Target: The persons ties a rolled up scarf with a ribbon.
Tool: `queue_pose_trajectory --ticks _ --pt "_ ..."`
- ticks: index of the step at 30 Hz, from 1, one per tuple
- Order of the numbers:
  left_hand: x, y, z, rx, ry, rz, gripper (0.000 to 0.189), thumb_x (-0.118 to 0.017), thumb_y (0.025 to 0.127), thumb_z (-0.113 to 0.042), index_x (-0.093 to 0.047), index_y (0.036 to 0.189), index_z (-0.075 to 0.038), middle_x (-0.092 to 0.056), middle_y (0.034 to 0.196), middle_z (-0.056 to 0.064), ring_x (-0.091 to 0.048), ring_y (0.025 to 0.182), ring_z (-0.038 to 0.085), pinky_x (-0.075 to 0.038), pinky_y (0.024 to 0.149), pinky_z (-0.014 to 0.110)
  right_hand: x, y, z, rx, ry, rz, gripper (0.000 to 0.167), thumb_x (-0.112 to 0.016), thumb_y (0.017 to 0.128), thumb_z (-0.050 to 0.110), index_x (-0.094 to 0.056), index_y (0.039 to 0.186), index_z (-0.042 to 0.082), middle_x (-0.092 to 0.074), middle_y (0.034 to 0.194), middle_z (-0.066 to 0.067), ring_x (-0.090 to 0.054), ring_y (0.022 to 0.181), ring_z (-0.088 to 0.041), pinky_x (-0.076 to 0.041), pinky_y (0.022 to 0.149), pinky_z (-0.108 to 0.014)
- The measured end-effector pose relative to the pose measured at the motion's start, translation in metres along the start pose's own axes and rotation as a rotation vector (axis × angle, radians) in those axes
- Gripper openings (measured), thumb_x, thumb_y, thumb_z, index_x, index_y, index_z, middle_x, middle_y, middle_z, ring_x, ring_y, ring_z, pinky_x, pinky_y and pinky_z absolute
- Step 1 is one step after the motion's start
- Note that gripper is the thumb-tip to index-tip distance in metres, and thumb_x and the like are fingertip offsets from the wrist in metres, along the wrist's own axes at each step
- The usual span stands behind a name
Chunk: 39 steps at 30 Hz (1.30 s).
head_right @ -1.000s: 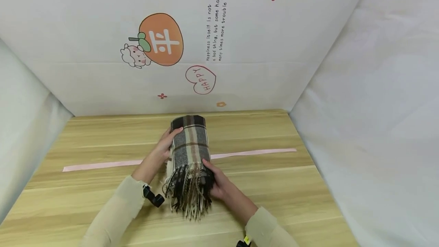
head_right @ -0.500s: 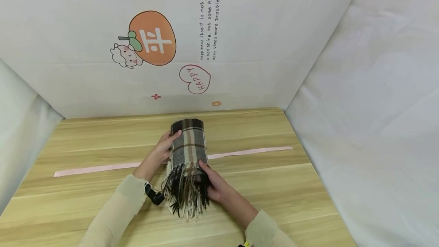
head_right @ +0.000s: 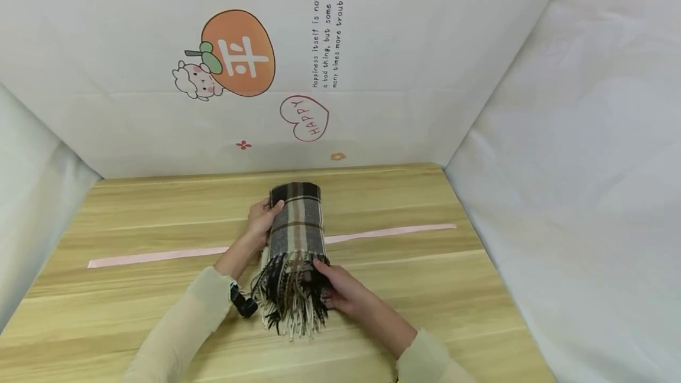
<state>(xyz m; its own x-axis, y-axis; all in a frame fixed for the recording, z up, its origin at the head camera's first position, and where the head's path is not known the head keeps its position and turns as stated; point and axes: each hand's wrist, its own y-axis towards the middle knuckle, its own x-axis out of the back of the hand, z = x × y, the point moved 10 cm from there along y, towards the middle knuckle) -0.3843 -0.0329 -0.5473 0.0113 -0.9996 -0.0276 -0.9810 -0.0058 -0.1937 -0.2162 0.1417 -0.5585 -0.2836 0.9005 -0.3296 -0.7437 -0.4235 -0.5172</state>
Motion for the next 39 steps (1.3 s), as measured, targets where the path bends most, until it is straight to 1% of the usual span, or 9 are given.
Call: queue_pose_trajectory --ticks 3,7,11,15,19,22,25,33,39 --pt "0.008 -0.005 -0.006 -0.004 0.129 -0.004 0.058 -0.06 0.101 -0.026 -0.041 0.148 0.003 -0.048 0.148 0.025 -0.047 0.138 0.037 -0.043 0.112 0.048 0.011 0.0 0.015 0.005 -0.371 -0.028 0.051 -0.049 0.103 0.045 -0.059 0.117 -0.003 -0.063 0.086 -0.003 -0.058 0.068 -0.013 -0.055 0.063 -0.028" --pt "0.011 -0.012 -0.018 -0.052 0.346 0.124 0.06 -0.053 0.104 -0.029 -0.033 0.152 0.002 -0.044 0.15 0.027 -0.044 0.139 0.04 -0.039 0.114 0.051 0.026 0.002 0.049 0.117 -0.817 -0.075 0.044 -0.049 0.105 0.037 -0.069 0.104 -0.002 -0.068 0.081 -0.015 -0.063 0.071 -0.02 -0.056 0.07 -0.037" --pt "0.018 -0.028 -0.026 -0.165 0.576 0.257 0.047 -0.048 0.105 -0.017 -0.04 0.145 0.006 -0.054 0.138 0.03 -0.052 0.128 0.044 -0.044 0.108 0.054 0.04 0.004 0.087 0.314 -1.018 -0.198 0.024 -0.057 0.102 0.018 -0.071 0.106 -0.001 -0.072 0.093 -0.016 -0.067 0.083 -0.025 -0.056 0.075 -0.038" --pt "0.031 -0.045 -0.03 -0.299 0.786 0.332 0.029 -0.054 0.099 -0.003 -0.056 0.125 0.011 -0.066 0.115 0.028 -0.064 0.108 0.041 -0.052 0.096 0.051 0.044 0.015 0.117 0.496 -1.194 -0.313 0.016 -0.063 0.095 0.007 -0.071 0.106 -0.001 -0.073 0.094 -0.013 -0.067 0.085 -0.025 -0.056 0.077 -0.037" --pt "0.036 -0.055 -0.027 -0.406 1.0 0.36 0.015 -0.064 0.093 -0.004 -0.068 0.105 0.005 -0.07 0.097 0.017 -0.065 0.093 0.031 -0.054 0.089 0.047 0.04 0.036 0.12 0.546 -1.395 -0.305 0.013 -0.066 0.093 0.007 -0.072 0.103 0.001 -0.073 0.093 -0.012 -0.068 0.086 -0.025 -0.057 0.079 -0.04" --pt "0.036 -0.058 -0.023 -0.461 1.118 0.36 0.009 -0.068 0.092 -0.008 -0.071 0.098 -0.002 -0.069 0.09 0.011 -0.064 0.087 0.025 -0.054 0.085 0.044 0.038 0.049 0.114 0.534 -1.486 -0.294 0.01 -0.069 0.09 0.007 -0.072 0.099 0.003 -0.071 0.092 -0.011 -0.066 0.085 -0.024 -0.057 0.08 -0.04" --pt "0.036 -0.059 -0.021 -0.474 1.152 0.338 0.006 -0.07 0.091 -0.01 -0.071 0.095 -0.006 -0.069 0.089 0.009 -0.064 0.085 0.023 -0.055 0.083 0.043 0.037 0.056 0.109 0.551 -1.521 -0.298 0.005 -0.071 0.088 0.006 -0.071 0.092 0.004 -0.067 0.087 -0.009 -0.062 0.081 -0.022 -0.055 0.076 -0.039" --pt "0.038 -0.058 -0.017 -0.461 1.124 0.344 0.01 -0.076 0.086 -0.01 -0.066 0.085 -0.01 -0.062 0.077 0.001 -0.055 0.07 0.013 -0.05 0.067 0.031 0.03 0.055 0.108 0.649 -1.563 -0.324 0.014 -0.07 0.088 0.005 -0.062 0.078 0.009 -0.057 0.078 -0.005 -0.053 0.074 -0.02 -0.048 0.065 -0.034" --pt "0.035 -0.057 -0.013 -0.439 1.073 0.416 0.013 -0.067 0.092 -0.008 -0.063 0.08 -0.009 -0.058 0.071 -0.001 -0.048 0.063 0.01 -0.042 0.06 0.025 0.03 0.06 0.106 0.621 -1.441 -0.183 0.008 -0.058 0.096 0.006 -0.053 0.09 0.009 -0.057 0.078 -0.004 -0.053 0.071 -0.016 -0.046 0.065 -0.03"
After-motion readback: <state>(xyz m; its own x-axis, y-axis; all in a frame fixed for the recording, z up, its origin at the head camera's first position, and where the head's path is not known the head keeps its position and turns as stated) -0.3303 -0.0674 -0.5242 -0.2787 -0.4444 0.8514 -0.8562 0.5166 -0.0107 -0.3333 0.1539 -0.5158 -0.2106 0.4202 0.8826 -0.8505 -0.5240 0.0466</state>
